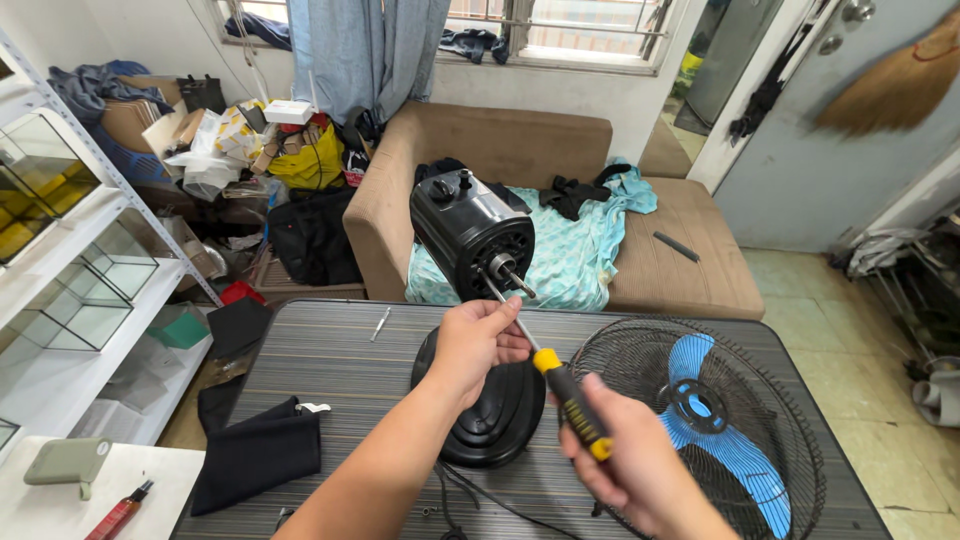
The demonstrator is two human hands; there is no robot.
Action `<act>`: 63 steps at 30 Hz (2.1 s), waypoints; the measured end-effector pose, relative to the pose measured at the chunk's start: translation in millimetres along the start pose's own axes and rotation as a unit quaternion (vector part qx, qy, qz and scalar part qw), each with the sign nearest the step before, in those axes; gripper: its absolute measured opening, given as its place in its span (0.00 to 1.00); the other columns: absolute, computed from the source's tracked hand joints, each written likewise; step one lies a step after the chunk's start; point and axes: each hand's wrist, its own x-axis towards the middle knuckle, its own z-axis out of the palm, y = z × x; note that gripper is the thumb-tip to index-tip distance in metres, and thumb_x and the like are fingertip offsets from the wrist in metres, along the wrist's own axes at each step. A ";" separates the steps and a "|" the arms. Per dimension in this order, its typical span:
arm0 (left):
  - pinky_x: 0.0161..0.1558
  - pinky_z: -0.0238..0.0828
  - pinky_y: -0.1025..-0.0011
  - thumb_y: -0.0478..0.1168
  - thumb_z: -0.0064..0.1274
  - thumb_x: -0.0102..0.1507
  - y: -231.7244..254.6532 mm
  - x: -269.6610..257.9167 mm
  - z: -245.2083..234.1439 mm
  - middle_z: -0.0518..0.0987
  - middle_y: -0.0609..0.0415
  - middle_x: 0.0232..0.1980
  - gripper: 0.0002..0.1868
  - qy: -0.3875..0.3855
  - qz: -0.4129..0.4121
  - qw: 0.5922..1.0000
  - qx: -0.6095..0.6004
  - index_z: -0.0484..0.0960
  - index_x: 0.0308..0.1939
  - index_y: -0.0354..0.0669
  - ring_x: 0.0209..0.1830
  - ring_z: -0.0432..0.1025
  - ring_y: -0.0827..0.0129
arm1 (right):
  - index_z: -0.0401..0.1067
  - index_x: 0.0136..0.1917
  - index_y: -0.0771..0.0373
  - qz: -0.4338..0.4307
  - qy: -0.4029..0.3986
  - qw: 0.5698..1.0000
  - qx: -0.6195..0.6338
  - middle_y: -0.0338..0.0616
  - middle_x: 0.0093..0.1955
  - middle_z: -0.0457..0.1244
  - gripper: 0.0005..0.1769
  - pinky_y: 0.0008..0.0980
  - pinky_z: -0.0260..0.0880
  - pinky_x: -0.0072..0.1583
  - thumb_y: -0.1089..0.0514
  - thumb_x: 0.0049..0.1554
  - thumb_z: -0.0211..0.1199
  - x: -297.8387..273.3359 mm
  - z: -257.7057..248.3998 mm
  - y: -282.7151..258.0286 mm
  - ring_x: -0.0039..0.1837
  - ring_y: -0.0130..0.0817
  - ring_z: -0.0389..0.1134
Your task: The person assembles a table fan by attaching the motor housing to the base, securing it with a screwdriver, and then mounting the fan blades and protective cages. The person uses a screwdriver to tighten the motor shaft and aligns the components before final assembly.
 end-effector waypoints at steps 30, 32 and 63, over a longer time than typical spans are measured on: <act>0.31 0.79 0.72 0.46 0.57 0.65 -3.0 -0.7 8.0 0.82 0.49 0.34 0.16 0.001 0.010 1.000 0.015 0.79 0.39 0.33 0.27 0.79 0.68 | 0.76 0.60 0.65 -0.197 0.167 0.925 -0.279 0.48 0.44 0.74 0.22 0.32 0.74 0.50 0.53 0.55 0.67 -13.2 17.2 -15.1 0.45 0.31 0.76; 0.31 0.79 0.72 0.46 0.57 0.64 0.8 -4.9 8.8 0.82 0.50 0.33 0.16 -0.002 0.011 1.000 0.023 0.79 0.38 0.34 0.27 0.79 0.68 | 0.77 0.62 0.63 -0.092 0.157 0.950 -0.253 0.50 0.43 0.73 0.22 0.33 0.74 0.49 0.51 0.57 0.68 -14.5 18.5 -18.9 0.45 0.35 0.73; 0.53 0.72 0.57 0.32 0.56 0.54 -201.2 -90.5 -188.5 0.79 0.46 0.42 0.09 0.034 0.038 0.774 0.631 0.87 0.36 0.44 0.48 0.73 0.50 | 0.74 0.61 0.64 -0.068 0.036 0.968 -0.240 0.41 0.45 0.70 0.21 0.27 0.69 0.47 0.58 0.55 0.67 -16.0 11.0 118.7 0.44 0.25 0.67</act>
